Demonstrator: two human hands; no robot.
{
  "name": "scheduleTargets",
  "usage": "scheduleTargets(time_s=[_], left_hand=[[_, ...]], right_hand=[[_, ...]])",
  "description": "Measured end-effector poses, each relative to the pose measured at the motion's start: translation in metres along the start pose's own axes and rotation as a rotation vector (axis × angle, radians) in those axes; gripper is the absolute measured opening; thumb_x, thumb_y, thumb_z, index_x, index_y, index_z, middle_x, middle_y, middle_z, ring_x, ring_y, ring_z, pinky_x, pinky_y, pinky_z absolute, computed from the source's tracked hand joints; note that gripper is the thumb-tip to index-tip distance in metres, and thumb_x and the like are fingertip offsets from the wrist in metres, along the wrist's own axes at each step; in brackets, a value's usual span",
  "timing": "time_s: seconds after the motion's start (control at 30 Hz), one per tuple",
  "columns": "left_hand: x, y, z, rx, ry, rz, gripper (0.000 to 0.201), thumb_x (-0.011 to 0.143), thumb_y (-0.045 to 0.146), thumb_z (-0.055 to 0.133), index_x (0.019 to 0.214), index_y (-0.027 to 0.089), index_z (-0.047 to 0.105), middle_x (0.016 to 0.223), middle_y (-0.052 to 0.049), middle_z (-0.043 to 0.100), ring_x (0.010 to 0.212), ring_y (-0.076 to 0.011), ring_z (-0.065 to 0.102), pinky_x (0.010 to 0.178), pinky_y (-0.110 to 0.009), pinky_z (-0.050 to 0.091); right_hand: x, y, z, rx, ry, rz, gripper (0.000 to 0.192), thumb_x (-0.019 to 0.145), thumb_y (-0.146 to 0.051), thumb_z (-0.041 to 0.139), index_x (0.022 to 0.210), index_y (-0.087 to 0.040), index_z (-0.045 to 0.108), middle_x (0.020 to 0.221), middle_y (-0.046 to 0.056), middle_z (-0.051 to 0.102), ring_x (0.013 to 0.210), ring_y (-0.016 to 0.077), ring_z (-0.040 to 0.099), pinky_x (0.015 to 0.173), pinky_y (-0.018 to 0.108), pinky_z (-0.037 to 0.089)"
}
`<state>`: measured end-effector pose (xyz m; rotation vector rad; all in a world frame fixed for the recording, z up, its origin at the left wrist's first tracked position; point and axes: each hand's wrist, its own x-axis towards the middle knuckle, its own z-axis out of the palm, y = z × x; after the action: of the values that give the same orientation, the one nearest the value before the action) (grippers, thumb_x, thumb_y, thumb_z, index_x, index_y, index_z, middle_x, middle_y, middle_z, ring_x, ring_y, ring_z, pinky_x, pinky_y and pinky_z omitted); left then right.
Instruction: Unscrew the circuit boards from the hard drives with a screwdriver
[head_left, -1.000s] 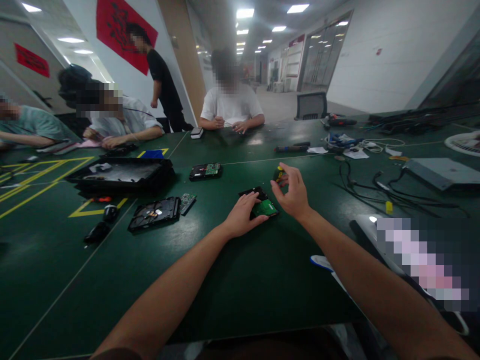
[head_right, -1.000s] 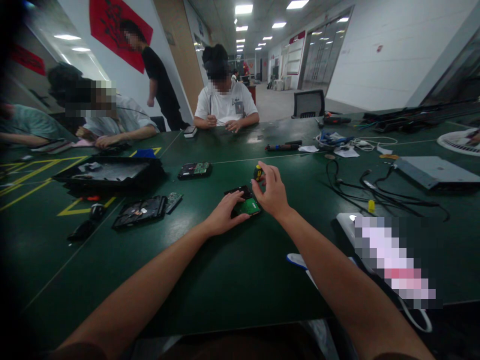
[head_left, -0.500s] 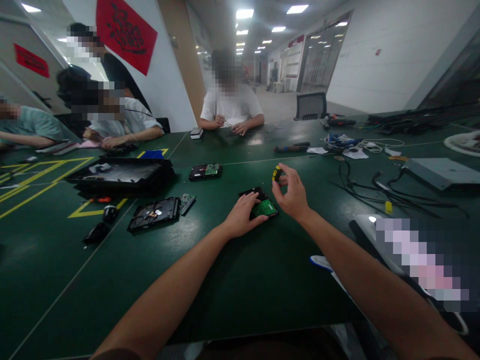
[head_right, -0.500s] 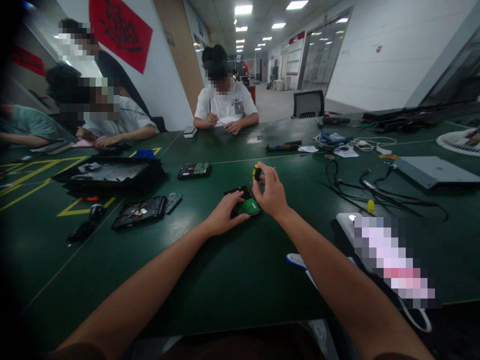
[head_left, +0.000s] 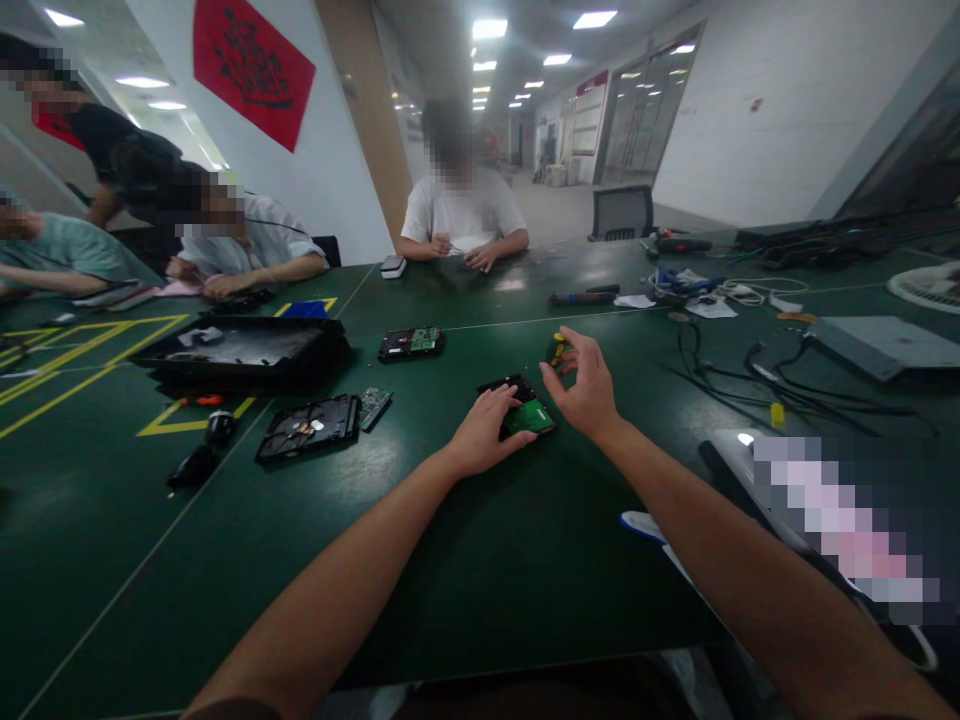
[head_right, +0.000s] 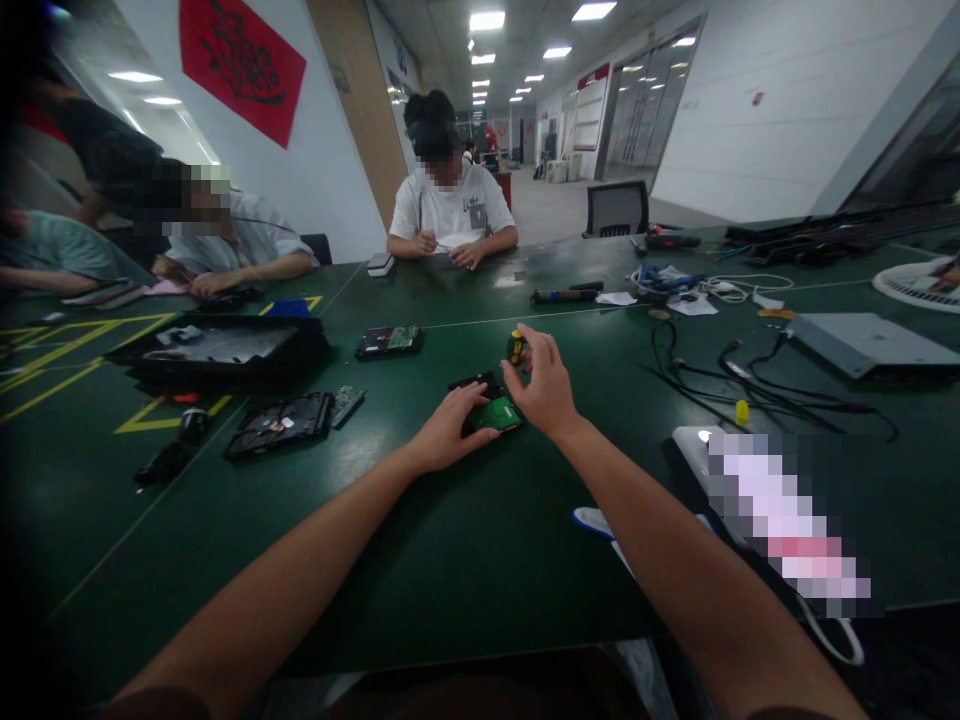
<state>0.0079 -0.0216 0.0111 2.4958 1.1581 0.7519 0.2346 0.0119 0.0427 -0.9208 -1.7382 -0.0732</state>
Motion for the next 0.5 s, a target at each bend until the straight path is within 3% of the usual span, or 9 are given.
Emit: scheduleTargets(time_s=[0.23,0.4,0.5], left_hand=[[0.0004,0.0003,-0.0003,-0.023,-0.002,-0.007,0.064,0.094,0.059,0.069,0.141,0.018,0.056,0.160,-0.018,0.052,0.158,-0.0339,0.039,0.132,-0.059,0.028],[0.0008,0.0008,-0.0001,-0.027,0.003,-0.016,0.062,0.093,0.059,0.070,0.140,0.020,0.057,0.161,-0.017,0.051,0.158,-0.0344,0.038,0.131,-0.059,0.028],[0.0009,0.0016,-0.0007,-0.027,-0.001,-0.017,0.062,0.093,0.058,0.070,0.140,0.020,0.057,0.161,-0.017,0.052,0.158,-0.0344,0.038,0.131,-0.060,0.028]], right_hand=[[-0.0004,-0.0019,-0.0008,0.016,-0.009,-0.038,0.062,0.100,-0.027,0.061,0.158,-0.030,0.039,0.138,0.014,0.059,0.095,0.0244,0.071,0.086,0.047,0.067],[0.0002,-0.0030,-0.0017,0.026,-0.014,-0.025,0.060,0.099,-0.031,0.065,0.154,-0.031,0.043,0.132,0.012,0.060,0.090,0.0226,0.070,0.078,0.044,0.068],[0.0004,-0.0042,-0.0023,0.049,-0.029,-0.022,0.060,0.100,-0.029,0.062,0.156,-0.031,0.041,0.136,0.013,0.059,0.094,0.0237,0.071,0.082,0.046,0.068]])
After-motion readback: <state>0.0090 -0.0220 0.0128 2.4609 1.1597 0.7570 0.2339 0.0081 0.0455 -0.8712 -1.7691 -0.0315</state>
